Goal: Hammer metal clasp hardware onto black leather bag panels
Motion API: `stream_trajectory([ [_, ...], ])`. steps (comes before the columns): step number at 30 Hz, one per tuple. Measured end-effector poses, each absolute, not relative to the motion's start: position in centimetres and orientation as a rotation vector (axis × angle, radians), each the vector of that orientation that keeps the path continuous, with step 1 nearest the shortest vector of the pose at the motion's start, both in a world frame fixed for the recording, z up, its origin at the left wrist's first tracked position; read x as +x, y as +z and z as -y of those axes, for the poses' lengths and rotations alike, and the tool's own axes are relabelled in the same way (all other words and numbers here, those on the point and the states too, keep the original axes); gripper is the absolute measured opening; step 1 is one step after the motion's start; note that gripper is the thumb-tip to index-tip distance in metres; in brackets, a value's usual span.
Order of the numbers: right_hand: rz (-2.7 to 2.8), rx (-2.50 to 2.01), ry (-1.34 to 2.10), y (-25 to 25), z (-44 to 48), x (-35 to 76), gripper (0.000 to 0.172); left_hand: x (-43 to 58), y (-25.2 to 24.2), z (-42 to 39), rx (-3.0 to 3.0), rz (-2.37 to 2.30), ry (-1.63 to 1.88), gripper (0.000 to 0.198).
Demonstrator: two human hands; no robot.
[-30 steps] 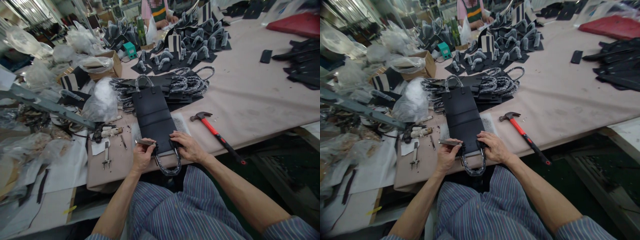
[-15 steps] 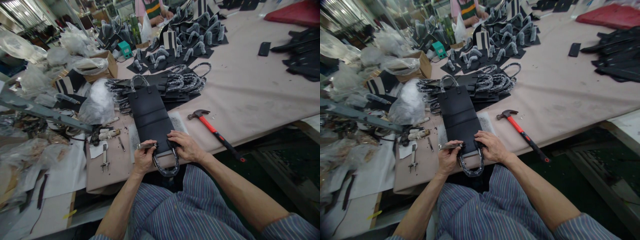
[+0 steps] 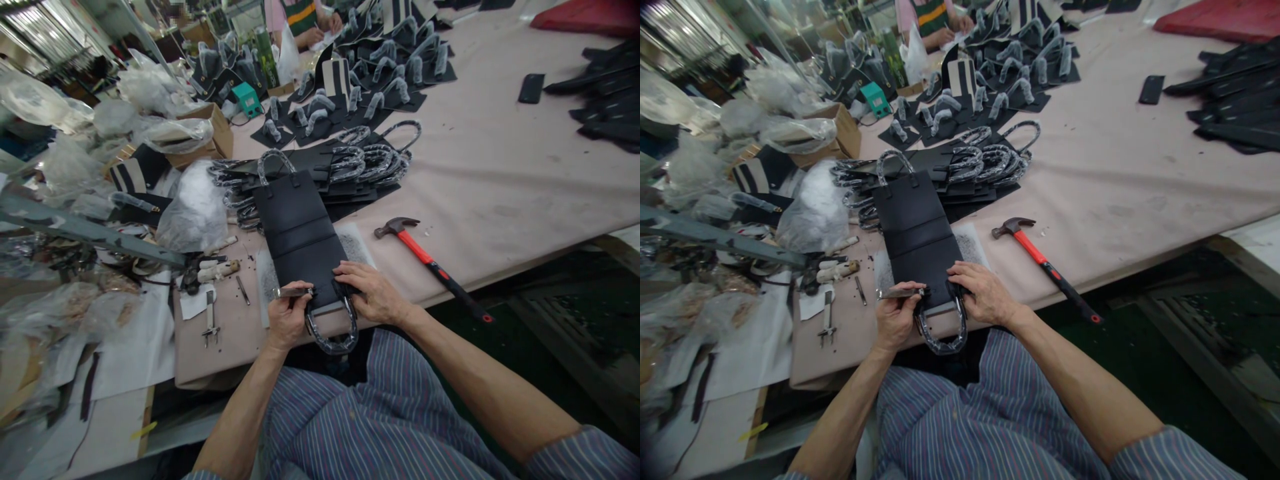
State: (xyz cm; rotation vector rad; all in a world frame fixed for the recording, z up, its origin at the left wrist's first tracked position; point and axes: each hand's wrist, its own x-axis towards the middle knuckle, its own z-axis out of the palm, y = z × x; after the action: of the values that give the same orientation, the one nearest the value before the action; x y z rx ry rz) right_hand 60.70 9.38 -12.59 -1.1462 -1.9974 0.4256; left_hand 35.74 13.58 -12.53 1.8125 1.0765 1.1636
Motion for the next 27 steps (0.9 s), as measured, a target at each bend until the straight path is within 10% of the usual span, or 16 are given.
stream_trajectory([
  [27, 1.775, -1.519, 0.088, -11.3, -7.6, 64.8, 0.044, 37.7, -11.9, -14.4, 1.933, -1.049, 1.07, 0.01],
])
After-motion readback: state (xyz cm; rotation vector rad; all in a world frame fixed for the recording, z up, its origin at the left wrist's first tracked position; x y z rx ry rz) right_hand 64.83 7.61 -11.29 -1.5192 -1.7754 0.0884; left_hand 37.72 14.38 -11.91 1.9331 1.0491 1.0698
